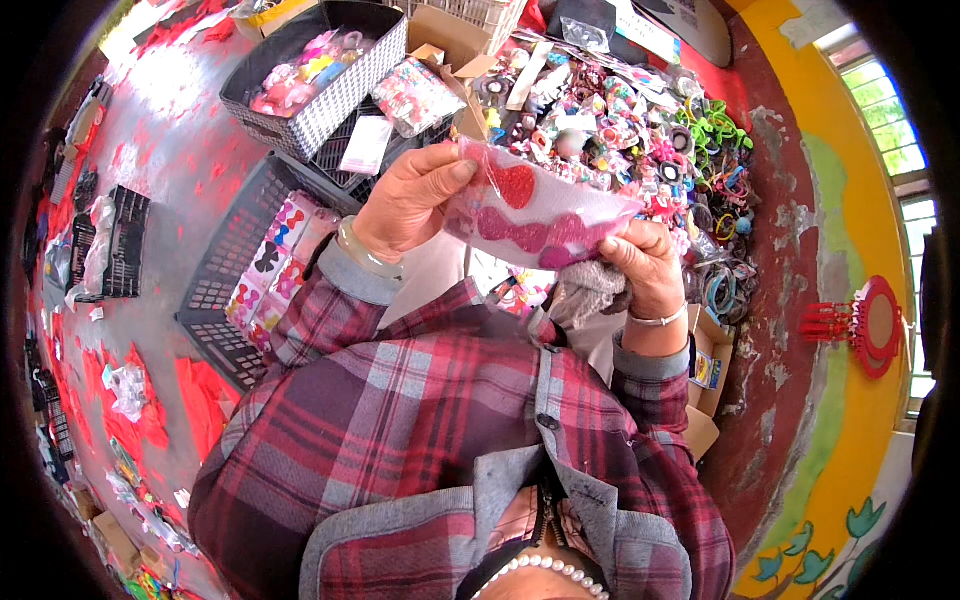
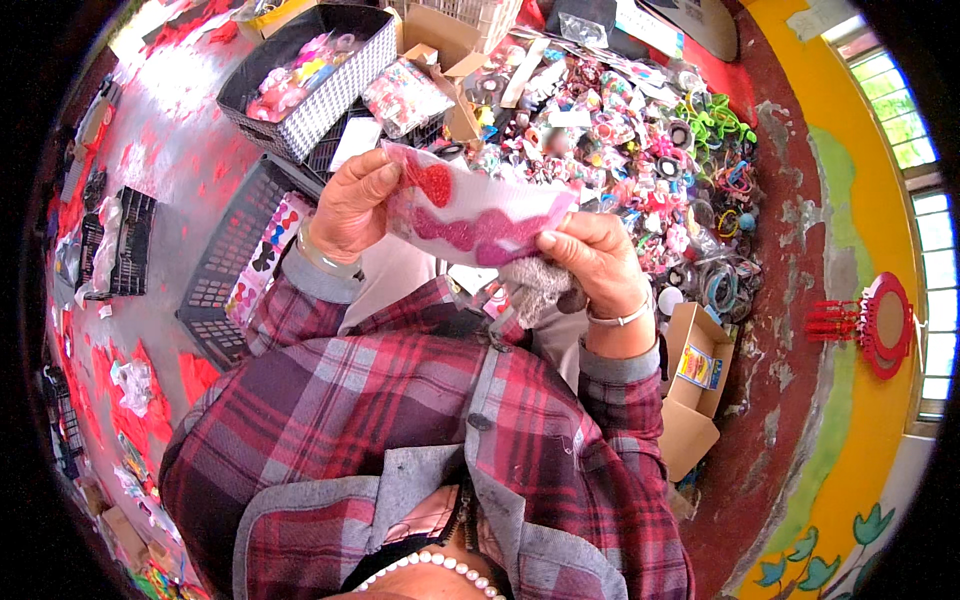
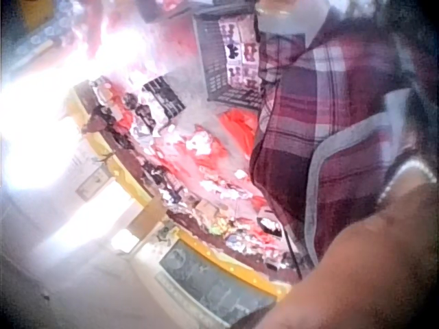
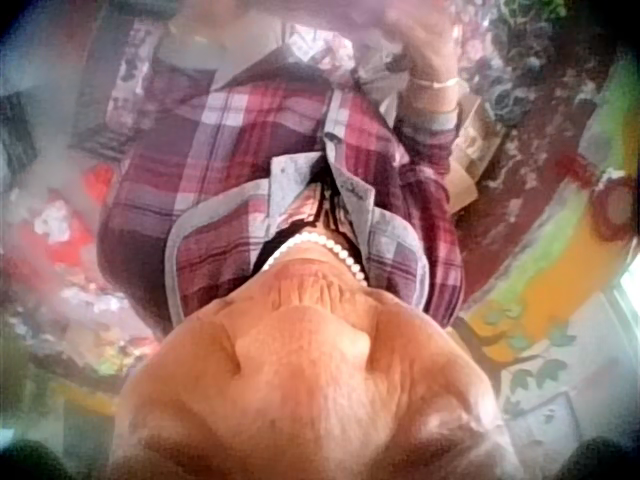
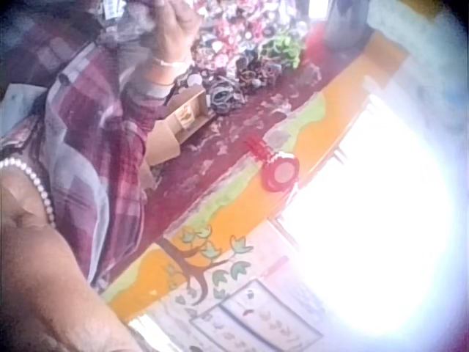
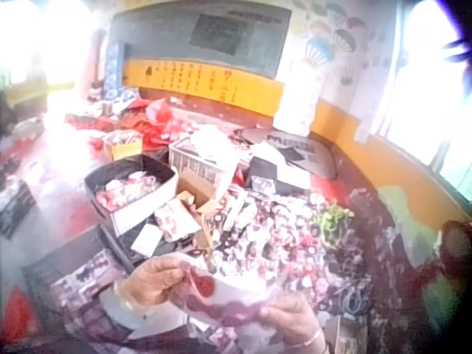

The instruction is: The person sits on the floor surrounded by boxes of hair accessories and uses a cloth to wipe and clean various items, including a black flower hair clip and a pink glittery hair clip. They handle the items one by one, wiping them down before placing them back into the pile.

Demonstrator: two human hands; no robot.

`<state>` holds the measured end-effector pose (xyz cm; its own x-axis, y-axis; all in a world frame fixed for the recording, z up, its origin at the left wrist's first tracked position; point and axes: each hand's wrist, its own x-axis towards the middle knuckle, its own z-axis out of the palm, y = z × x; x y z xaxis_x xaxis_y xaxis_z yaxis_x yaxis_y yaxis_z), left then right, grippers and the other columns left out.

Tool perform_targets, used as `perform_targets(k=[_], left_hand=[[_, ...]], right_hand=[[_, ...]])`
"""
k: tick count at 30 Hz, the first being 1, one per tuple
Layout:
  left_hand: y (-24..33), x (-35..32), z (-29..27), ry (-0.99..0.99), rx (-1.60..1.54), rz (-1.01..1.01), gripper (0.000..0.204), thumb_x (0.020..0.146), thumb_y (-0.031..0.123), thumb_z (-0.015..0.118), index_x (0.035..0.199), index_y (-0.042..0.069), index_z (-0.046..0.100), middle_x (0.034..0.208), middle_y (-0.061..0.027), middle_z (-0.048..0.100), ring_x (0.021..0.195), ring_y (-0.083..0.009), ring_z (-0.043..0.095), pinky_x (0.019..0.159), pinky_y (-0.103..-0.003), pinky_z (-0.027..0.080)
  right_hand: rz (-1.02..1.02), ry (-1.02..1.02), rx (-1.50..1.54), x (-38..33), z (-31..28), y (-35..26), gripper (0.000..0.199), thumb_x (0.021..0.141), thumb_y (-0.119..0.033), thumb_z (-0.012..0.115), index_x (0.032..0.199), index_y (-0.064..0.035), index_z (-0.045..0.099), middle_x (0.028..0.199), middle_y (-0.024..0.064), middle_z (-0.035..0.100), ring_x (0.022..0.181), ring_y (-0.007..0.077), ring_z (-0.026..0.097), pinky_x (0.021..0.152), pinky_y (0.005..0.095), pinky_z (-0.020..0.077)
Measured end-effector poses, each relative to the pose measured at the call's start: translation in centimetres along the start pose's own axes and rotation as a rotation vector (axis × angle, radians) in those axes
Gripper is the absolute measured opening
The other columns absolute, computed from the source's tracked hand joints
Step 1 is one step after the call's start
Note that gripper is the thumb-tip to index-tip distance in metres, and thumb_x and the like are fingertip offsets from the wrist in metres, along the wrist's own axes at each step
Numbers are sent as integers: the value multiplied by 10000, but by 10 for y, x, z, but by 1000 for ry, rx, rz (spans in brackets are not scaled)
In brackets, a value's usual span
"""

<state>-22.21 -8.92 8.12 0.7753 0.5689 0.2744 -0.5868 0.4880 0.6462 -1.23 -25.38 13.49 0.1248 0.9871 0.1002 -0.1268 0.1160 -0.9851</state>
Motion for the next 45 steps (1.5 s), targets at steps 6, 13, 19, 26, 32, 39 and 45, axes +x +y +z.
perform_targets(k=[6, 13, 19, 26, 32, 39, 45], left_hand=[[8, 2, 23, 67, 881, 239, 212, 874, 48, 562, 1068, -19, 617, 974, -66, 650, 904, -109, 587, 819, -223, 457], [13, 5, 15, 74, 375, 34, 274, 895, 129, 547, 1107, -44, 570, 987, -97, 643, 901, -137, 600, 800, -247, 464], [25, 2, 32, 52, 409, 124, 305, 916, 165, 526, 1128, -53, 540, 1003, -135, 636, 878, -154, 627, 789, -265, 490], [12, 5, 47, 161, 714, 143, 198, 871, 79, 583, 1034, -33, 583, 899, -49, 646, 779, -79, 600, 711, -207, 477], [9, 13, 50, 243, 403, -142, 166, 898, 149, 543, 968, 7, 593, 821, -30, 633, 702, -80, 605, 644, -221, 495], [-6, 14, 25, 241, 528, -306, 128, 878, 135, 561, 911, 14, 585, 823, -37, 633, 698, -92, 613, 612, -234, 505], [-54, -10, -11, 308, 415, -333, 172, 890, 171, 559, 945, 10, 580, 867, -42, 632, 786, -82, 600, 721, -220, 487]], right_hand=[[-42, 228, -271, 6, -14, 14, 76, 824, -31, 625, 880, -5, 670, 760, -36, 597, 691, 47, 503, 624, 208, 397], [-71, 223, -111, -2, -8, 14, 132, 858, -63, 593, 962, -16, 658, 852, -9, 632, 793, 65, 549, 711, 220, 426], [-57, 211, 137, -2, -17, 14, 149, 870, -95, 581, 978, -24, 657, 886, 4, 644, 812, 80, 573, 738, 234, 451], [42, 271, 259, -2, -29, 38, 124, 858, -110, 603, 936, -33, 660, 867, -13, 635, 785, 68, 564, 716, 209, 437], [166, 236, 240, -9, -41, 44, 148, 853, -133, 613, 928, -14, 662, 841, -8, 635, 761, 72, 564, 702, 205, 432], [290, 221, 282, -10, -43, 52, 143, 843, -120, 614, 928, -14, 657, 822, 1, 634, 740, 74, 569, 674, 208, 443], [379, 267, 331, -12, -43, 74, 125, 848, -105, 592, 873, 3, 651, 792, 36, 645, 690, 109, 600, 620, 229, 474]])
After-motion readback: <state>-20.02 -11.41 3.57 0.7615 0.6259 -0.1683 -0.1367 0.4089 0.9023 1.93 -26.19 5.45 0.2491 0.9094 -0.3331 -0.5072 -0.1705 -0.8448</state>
